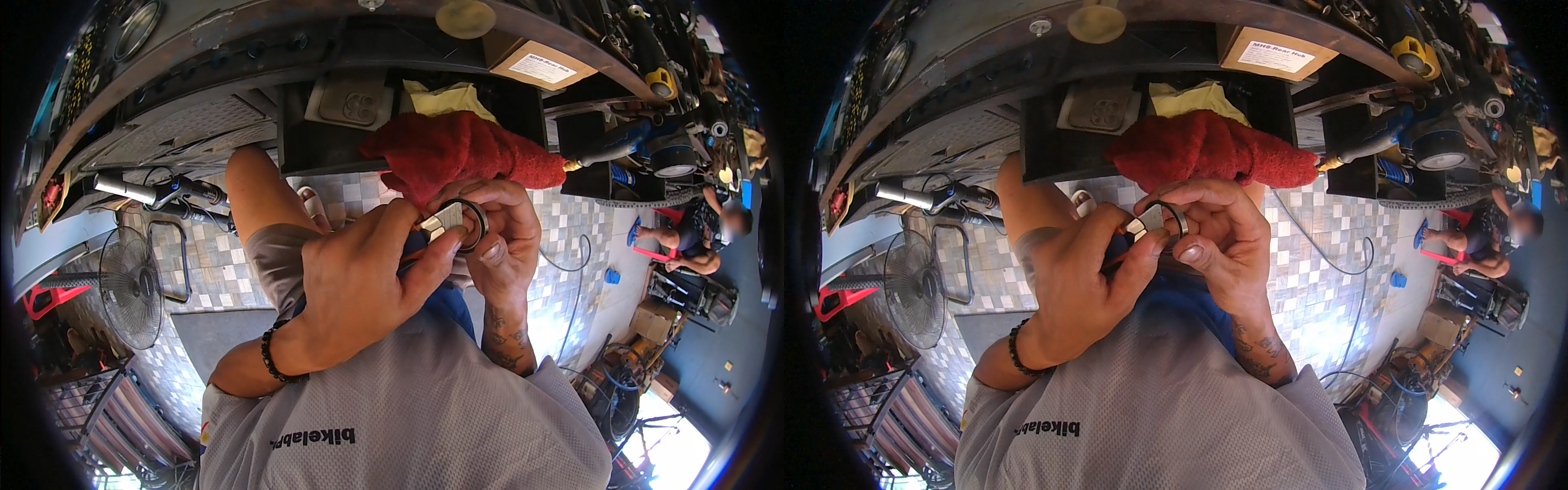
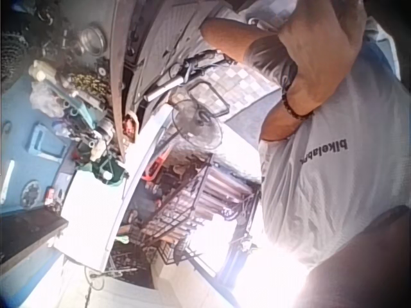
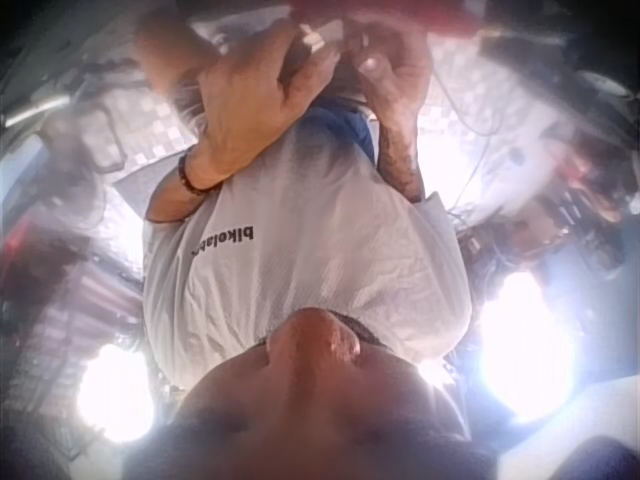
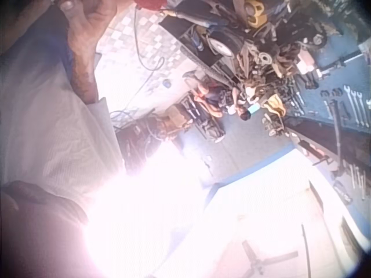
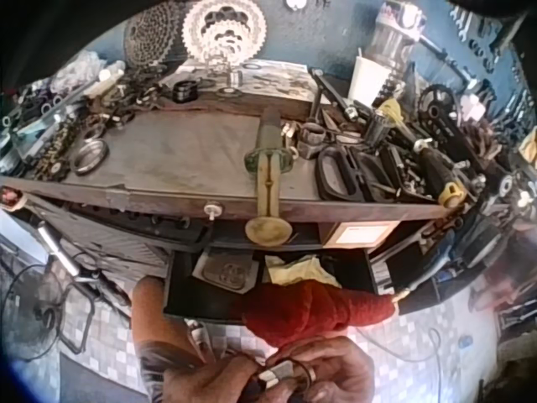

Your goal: The person cleans small metal bearings using a utility knife and cloths. They scrape the inner race of each bearing, wipe it with a red cloth, and place the cleaned parts on the workbench. The person repeats this process for multiple bearings and also wipes their hands with a brown cloth.

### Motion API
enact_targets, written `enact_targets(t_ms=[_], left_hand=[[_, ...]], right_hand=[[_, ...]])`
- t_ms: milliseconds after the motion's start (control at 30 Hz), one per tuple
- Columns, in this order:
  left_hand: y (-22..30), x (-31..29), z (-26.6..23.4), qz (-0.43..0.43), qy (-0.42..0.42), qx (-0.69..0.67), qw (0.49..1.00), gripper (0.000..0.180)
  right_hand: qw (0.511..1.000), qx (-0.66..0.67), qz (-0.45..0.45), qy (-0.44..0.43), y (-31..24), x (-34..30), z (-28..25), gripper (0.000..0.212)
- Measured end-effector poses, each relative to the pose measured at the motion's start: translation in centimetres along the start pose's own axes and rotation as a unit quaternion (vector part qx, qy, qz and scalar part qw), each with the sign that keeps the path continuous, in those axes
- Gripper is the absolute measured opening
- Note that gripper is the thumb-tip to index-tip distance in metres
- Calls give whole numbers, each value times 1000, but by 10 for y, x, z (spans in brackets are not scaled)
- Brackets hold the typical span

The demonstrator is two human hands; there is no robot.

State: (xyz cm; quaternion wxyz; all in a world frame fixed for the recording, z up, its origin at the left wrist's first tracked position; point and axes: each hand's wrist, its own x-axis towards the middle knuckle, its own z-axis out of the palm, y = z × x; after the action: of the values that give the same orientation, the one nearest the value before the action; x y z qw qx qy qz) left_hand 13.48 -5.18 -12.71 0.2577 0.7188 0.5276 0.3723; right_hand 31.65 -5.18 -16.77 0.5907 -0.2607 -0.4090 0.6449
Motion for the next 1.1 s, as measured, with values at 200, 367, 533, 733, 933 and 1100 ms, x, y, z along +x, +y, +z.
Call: enact_targets(t_ms=[200,367,533,733,933,1100], left_hand=[[0,2,-8,-41,-60,-93,993,25],[0,0,-10,-23,-67,-36,997,36],[-1,-1,-3,23,-14,9,1000,38],[-1,-3,-5,55,-7,65,996,40],[-10,-2,-1,88,8,68,994,44],[-18,-3,2,119,20,33,992,44]], right_hand=[[1000,-12,-3,-15,-1,1,-2,53],[999,-19,20,-15,-6,1,-2,56],[999,-13,35,-31,-6,3,0,60],[998,-10,55,-35,-7,5,1,60],[997,-5,71,-33,-9,4,0,54],[996,4,85,-36,-7,2,-3,52]])
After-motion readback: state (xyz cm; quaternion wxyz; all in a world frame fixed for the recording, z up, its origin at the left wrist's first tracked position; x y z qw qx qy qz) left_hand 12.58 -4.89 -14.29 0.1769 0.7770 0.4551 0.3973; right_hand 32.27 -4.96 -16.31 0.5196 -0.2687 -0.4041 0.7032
